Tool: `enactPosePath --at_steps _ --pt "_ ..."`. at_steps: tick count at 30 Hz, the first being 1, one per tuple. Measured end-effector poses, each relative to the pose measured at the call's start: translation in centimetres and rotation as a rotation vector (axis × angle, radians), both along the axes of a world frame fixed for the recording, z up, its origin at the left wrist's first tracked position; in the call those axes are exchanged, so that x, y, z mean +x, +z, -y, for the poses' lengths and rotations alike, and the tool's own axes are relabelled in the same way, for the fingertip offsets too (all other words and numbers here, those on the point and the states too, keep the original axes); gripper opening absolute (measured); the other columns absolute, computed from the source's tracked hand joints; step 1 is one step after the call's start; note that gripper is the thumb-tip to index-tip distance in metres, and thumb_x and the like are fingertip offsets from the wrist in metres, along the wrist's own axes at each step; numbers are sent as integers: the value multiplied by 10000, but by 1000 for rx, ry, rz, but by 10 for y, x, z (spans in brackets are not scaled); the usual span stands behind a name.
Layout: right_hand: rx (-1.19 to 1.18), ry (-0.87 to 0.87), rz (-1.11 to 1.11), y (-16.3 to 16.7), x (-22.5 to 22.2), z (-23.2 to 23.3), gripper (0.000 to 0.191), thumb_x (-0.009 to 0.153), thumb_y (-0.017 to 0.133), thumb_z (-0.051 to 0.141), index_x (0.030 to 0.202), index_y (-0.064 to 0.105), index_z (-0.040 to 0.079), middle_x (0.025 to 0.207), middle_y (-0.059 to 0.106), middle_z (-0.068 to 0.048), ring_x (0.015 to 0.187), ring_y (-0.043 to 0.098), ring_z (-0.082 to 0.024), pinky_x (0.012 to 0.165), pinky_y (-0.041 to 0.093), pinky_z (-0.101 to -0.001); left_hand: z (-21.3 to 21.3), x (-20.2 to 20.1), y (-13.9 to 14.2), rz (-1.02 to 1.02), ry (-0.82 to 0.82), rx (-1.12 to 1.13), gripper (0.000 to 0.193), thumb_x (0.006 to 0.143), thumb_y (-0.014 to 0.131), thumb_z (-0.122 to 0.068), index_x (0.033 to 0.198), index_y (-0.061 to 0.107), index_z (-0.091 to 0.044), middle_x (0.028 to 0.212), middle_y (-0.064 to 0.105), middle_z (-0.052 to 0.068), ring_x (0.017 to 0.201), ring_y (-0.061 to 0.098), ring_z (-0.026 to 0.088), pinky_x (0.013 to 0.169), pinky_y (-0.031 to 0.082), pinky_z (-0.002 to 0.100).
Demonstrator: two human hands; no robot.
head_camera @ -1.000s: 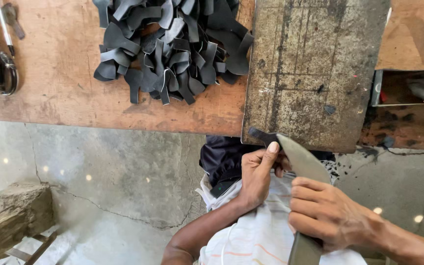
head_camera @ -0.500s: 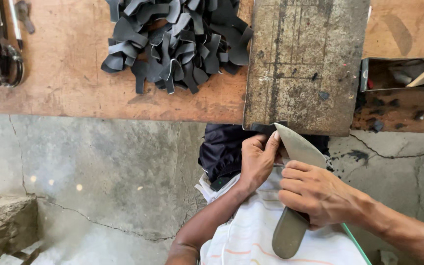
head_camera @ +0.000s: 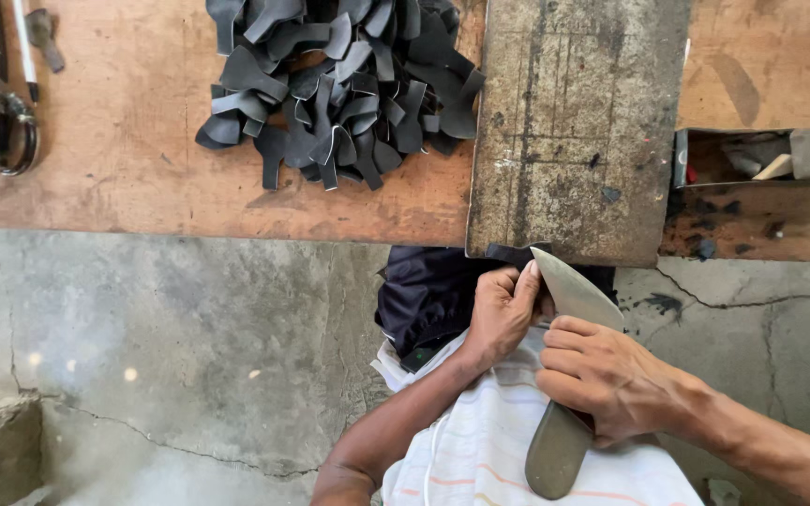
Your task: The person trims the edges of cut black rubber footwear components with a curved knife, holding each piece against a wooden board and rotating it to trim around the edge, then places finished pieces into piles on the workbench.
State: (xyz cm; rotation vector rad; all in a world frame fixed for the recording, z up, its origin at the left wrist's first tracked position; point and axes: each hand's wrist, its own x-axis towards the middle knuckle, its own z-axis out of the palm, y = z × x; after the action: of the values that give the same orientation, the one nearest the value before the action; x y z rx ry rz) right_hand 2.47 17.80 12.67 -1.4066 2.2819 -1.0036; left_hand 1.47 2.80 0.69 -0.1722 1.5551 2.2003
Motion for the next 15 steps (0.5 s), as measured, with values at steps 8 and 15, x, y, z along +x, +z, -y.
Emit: enactPosePath --at_steps 8,15 --pt "3 80 38 9 -10 -2 588 367 800 329 806 527 49 827 547 -94 828 573 -327 832 476 -454 0 5 -3 -8 -48 -3 474 1107 550 -265 728 644 4 626 560 -34 567 428 17 475 343 230" --pt "12 102 6 7 -11 -1 433 499 730 321 757 491 69 799 522 -79 813 579 -312 829 489 -429 -4 12 -11 -5 -16 47 461 1108 569 -244 718 612 -3 631 557 -41 583 420 13 483 343 238"
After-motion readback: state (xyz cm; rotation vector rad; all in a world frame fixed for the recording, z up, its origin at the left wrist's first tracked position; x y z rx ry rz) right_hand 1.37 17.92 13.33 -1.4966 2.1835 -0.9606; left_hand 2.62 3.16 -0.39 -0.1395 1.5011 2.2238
